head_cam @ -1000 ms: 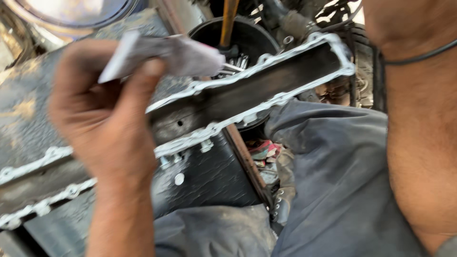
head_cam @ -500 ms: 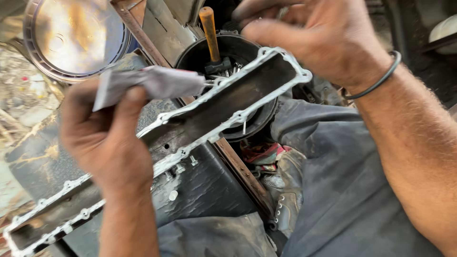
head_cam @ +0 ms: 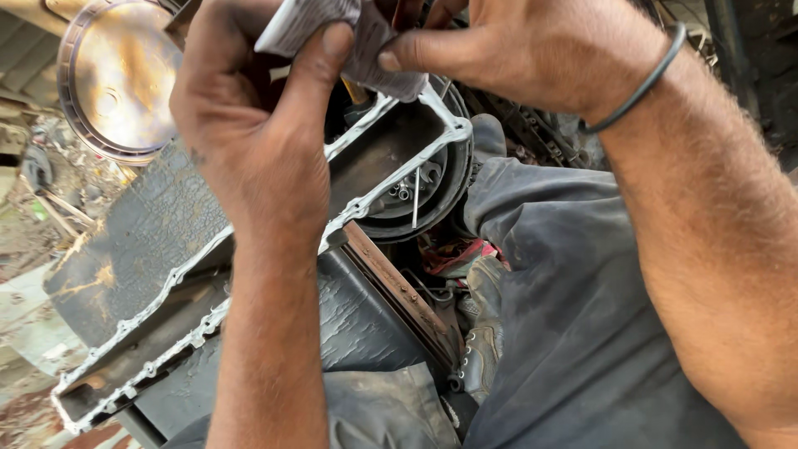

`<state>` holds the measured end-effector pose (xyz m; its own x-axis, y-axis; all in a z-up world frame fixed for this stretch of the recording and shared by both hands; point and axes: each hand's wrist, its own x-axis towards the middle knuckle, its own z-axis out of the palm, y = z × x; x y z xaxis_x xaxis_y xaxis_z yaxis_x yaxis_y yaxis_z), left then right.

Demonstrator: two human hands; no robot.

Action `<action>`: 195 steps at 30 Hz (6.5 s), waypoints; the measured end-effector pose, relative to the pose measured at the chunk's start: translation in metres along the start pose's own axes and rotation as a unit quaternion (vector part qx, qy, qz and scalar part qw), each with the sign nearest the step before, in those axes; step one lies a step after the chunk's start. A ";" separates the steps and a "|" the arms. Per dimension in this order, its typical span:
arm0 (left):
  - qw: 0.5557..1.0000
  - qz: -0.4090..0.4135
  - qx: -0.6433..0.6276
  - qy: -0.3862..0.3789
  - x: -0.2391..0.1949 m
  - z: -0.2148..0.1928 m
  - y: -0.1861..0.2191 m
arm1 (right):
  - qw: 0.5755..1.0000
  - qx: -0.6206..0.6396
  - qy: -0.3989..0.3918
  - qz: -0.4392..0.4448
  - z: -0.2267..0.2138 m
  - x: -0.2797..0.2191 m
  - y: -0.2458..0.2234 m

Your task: The person applies a continuous bead of sealant from a tube along the edge of a metal engine part. They squeeze the tube steadily to maintain an even line, then stop and set the tube aside.

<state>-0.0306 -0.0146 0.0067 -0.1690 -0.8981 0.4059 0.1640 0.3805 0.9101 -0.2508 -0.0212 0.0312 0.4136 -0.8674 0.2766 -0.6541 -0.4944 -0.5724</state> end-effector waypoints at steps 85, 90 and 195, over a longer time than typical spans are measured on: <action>0.975 0.069 0.210 -0.025 0.029 0.023 -0.012 | 0.940 0.337 0.040 0.046 0.039 0.016 0.046; 0.970 0.072 0.233 -0.017 0.028 0.016 -0.015 | 0.933 0.357 0.041 0.032 0.049 0.021 0.051; 0.875 0.130 0.462 0.069 -0.054 -0.119 -0.014 | 0.956 0.292 -0.026 -0.007 0.155 0.078 -0.035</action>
<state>0.0922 0.0021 -0.0379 -0.1139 -0.7491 0.6526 -0.6859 0.5344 0.4938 -0.0977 -0.0635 -0.0469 0.4606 -0.8495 0.2574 -0.1886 -0.3771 -0.9068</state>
